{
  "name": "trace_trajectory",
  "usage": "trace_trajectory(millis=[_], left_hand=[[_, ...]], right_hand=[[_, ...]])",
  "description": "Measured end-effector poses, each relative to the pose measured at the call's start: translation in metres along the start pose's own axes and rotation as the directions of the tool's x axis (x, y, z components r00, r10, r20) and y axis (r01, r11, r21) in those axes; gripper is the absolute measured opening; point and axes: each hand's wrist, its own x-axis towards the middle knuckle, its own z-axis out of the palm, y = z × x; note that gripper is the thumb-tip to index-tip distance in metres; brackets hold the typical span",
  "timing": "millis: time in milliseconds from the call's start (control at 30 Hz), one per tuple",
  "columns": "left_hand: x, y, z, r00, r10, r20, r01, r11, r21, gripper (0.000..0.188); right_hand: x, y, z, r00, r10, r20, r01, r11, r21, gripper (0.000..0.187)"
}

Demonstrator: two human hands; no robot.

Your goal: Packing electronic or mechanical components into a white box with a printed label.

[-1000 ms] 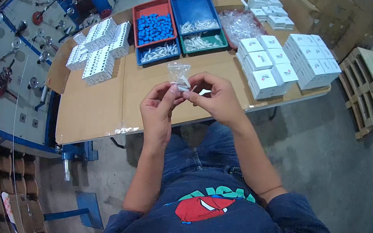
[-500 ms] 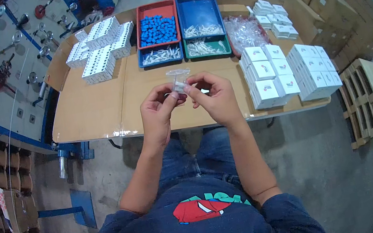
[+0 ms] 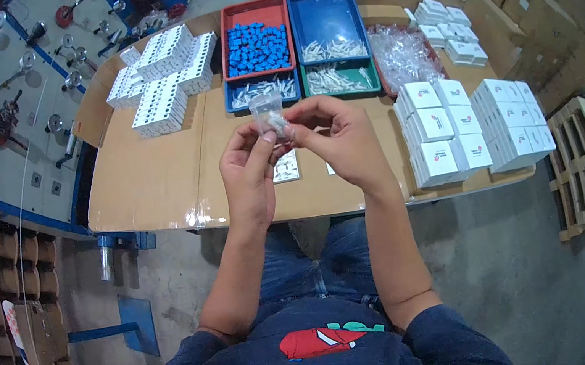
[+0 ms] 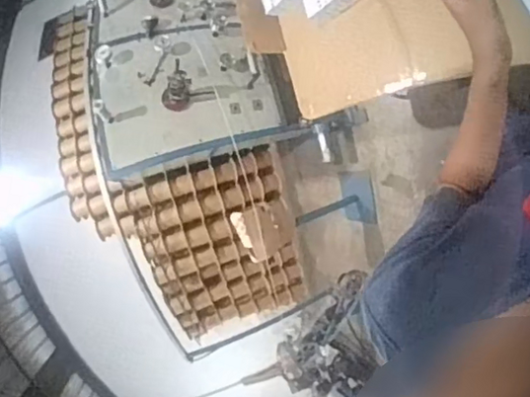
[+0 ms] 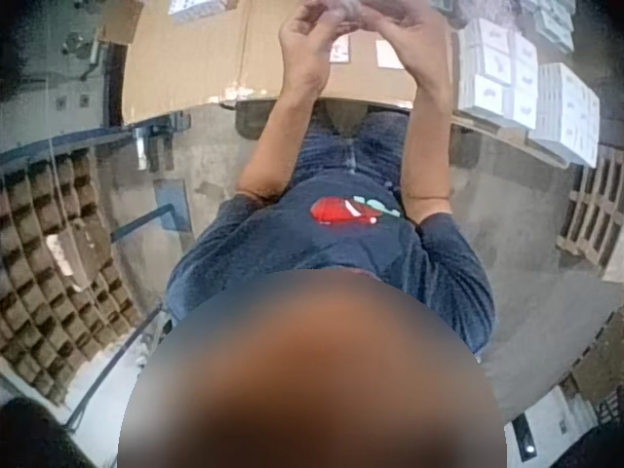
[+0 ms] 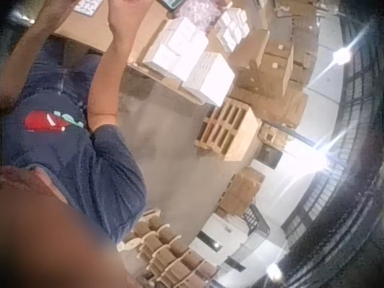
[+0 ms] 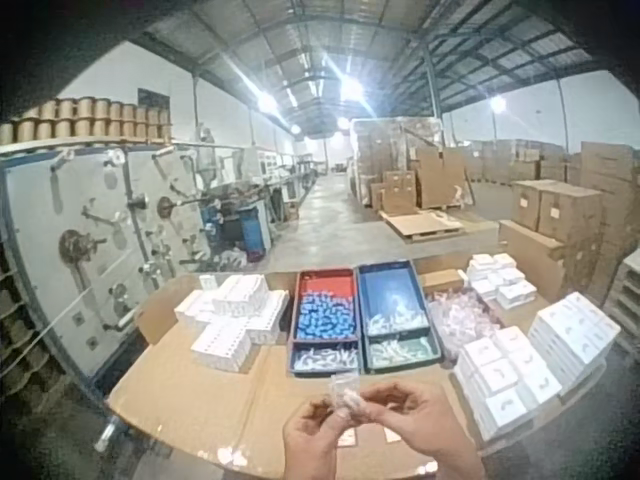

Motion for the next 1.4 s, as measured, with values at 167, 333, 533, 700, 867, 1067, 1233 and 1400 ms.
trace_trajectory(millis=[167, 333, 533, 700, 867, 1067, 1233, 1400], left_hand=[[0.007, -0.005, -0.003, 1.0, 0.021, 0.019, -0.021, 1.0, 0.005, 0.017], [0.002, -0.006, -0.006, 0.998, -0.06, -0.002, 0.06, 0.998, -0.006, 0.03], [0.0, -0.014, -0.015, 1.0, -0.027, 0.011, 0.026, 0.999, 0.022, 0.028], [0.0, -0.008, -0.018, 0.996, -0.076, -0.035, 0.075, 0.997, -0.026, 0.023], [0.0, -0.011, -0.021, 0.999, -0.042, -0.033, 0.042, 0.999, -0.024, 0.018], [0.0, -0.013, -0.022, 0.996, -0.092, -0.017, 0.091, 0.994, -0.052, 0.021], [0.0, -0.015, -0.021, 0.995, -0.088, -0.052, 0.086, 0.996, -0.034, 0.027], [-0.002, -0.013, -0.022, 0.991, -0.122, -0.053, 0.121, 0.993, -0.013, 0.031]], right_hand=[[0.003, 0.009, 0.002, 0.999, -0.022, -0.046, 0.024, 0.999, 0.043, 0.021], [-0.002, 0.022, 0.001, 0.996, -0.012, -0.088, 0.022, 0.994, 0.11, 0.024], [0.0, 0.028, 0.002, 0.995, 0.043, -0.087, -0.035, 0.995, 0.093, 0.021], [-0.002, 0.03, 0.008, 0.995, 0.068, -0.077, -0.06, 0.994, 0.096, 0.016], [0.001, 0.038, 0.01, 0.995, 0.078, -0.062, -0.073, 0.995, 0.074, 0.015], [0.002, 0.039, 0.014, 0.995, 0.02, -0.1, -0.019, 1.0, 0.008, 0.013], [0.0, 0.039, 0.012, 0.998, 0.013, -0.055, -0.016, 0.999, -0.049, 0.018], [-0.002, 0.038, 0.011, 0.998, 0.017, -0.068, -0.025, 0.992, -0.123, 0.019]])
